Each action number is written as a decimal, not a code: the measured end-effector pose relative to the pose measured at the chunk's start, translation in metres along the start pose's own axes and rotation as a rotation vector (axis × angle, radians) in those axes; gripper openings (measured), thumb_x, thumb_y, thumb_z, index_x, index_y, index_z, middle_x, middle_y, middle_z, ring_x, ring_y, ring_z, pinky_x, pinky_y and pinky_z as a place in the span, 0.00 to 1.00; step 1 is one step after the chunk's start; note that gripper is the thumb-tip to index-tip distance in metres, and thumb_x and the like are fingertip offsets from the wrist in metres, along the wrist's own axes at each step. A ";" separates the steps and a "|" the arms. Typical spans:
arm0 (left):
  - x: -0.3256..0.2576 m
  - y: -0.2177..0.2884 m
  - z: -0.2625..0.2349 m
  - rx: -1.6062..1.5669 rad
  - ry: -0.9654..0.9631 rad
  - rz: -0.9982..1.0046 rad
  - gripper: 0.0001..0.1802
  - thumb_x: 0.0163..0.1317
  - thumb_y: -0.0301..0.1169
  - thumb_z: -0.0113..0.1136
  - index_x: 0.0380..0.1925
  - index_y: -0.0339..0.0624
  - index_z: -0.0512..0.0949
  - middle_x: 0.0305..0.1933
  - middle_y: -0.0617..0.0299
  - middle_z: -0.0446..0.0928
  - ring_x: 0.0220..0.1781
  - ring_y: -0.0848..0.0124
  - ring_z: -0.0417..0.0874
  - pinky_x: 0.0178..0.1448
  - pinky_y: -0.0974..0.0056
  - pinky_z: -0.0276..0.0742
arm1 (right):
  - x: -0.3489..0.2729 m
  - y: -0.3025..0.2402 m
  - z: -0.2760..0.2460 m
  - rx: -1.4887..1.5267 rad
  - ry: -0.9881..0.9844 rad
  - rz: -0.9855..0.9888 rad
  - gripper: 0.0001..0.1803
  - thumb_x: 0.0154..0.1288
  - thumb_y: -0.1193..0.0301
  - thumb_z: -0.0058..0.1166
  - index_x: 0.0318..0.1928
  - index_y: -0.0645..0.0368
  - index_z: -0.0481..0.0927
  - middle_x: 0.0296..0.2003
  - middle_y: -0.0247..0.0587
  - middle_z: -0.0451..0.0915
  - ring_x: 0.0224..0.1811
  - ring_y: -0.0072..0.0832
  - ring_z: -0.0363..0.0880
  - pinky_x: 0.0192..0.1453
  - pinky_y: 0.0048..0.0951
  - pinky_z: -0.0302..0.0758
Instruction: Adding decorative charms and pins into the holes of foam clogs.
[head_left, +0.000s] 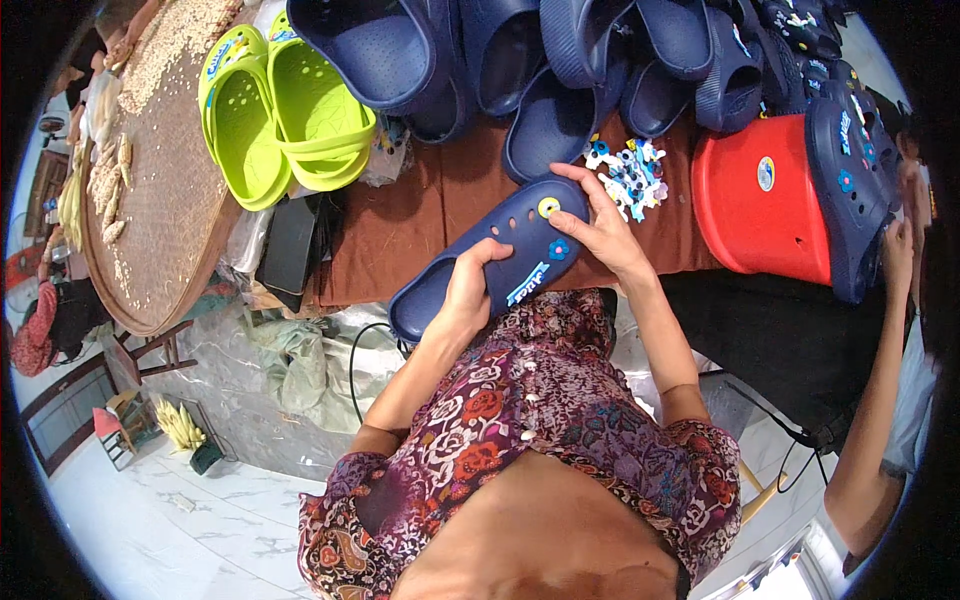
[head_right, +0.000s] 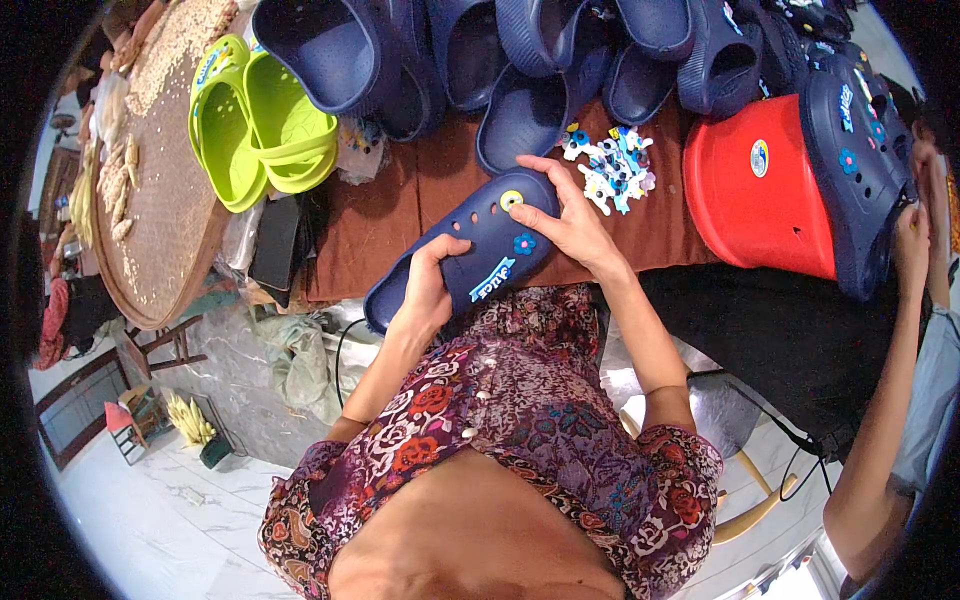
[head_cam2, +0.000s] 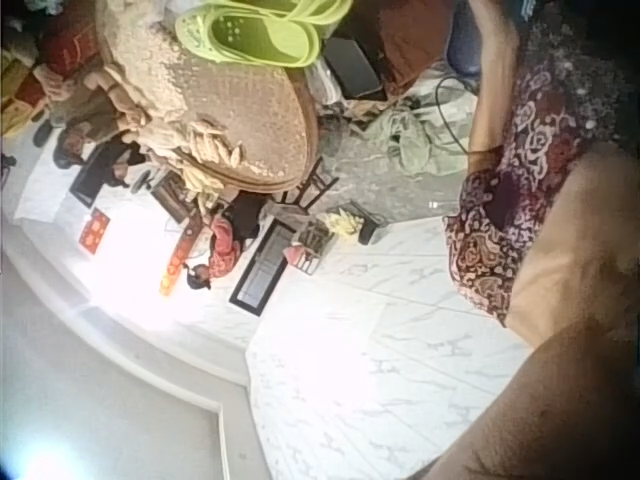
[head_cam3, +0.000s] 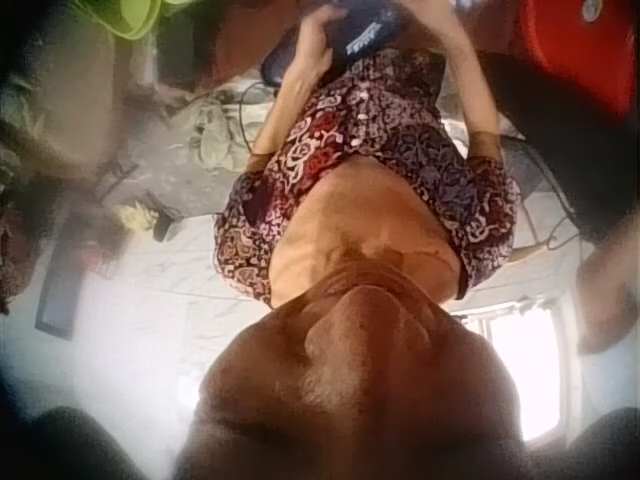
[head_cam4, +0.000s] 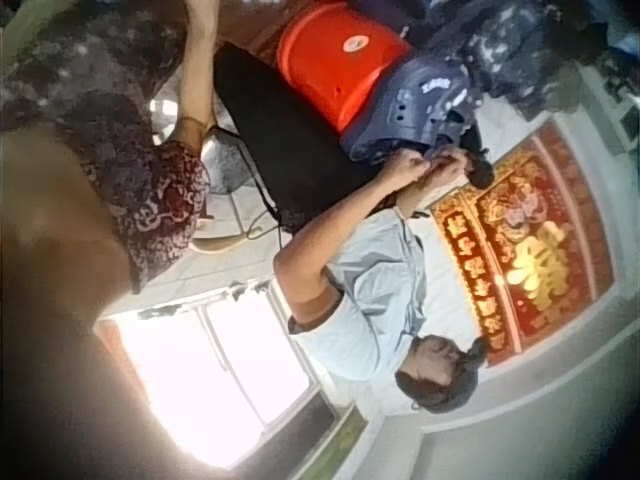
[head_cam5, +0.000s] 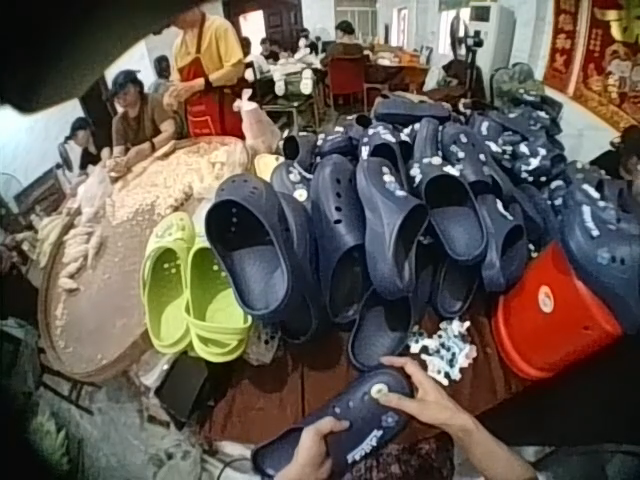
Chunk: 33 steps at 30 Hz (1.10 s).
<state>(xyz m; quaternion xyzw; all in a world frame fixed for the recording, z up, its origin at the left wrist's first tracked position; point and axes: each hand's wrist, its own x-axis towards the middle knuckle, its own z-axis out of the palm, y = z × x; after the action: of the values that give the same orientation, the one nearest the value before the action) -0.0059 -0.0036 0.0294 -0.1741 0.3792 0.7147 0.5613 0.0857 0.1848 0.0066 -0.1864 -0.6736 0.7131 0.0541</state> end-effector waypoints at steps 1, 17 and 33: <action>0.000 -0.001 -0.001 -0.002 0.006 -0.012 0.23 0.56 0.28 0.52 0.53 0.35 0.73 0.47 0.50 0.81 0.46 0.60 0.85 0.54 0.59 0.82 | -0.001 0.000 0.000 -0.061 0.008 -0.021 0.33 0.64 0.65 0.63 0.66 0.57 0.64 0.51 0.37 0.74 0.58 0.25 0.71 0.66 0.28 0.65; -0.012 -0.023 -0.005 0.577 0.035 0.353 0.18 0.54 0.27 0.55 0.47 0.36 0.74 0.44 0.61 0.74 0.45 0.70 0.73 0.51 0.63 0.70 | -0.001 -0.001 0.000 -0.072 -0.061 -0.159 0.37 0.67 0.64 0.60 0.70 0.64 0.58 0.63 0.47 0.63 0.69 0.31 0.60 0.73 0.33 0.55; -0.006 -0.005 0.005 0.155 0.020 0.172 0.21 0.60 0.30 0.54 0.54 0.36 0.74 0.48 0.56 0.80 0.45 0.68 0.83 0.51 0.65 0.79 | 0.006 -0.008 0.009 -0.324 0.088 -0.213 0.34 0.67 0.61 0.58 0.69 0.60 0.62 0.59 0.50 0.66 0.65 0.40 0.65 0.70 0.37 0.60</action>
<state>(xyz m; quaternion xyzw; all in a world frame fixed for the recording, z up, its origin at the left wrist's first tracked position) 0.0016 -0.0038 0.0348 -0.1041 0.4522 0.7270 0.5061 0.0755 0.1795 0.0136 -0.1513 -0.7925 0.5768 0.1277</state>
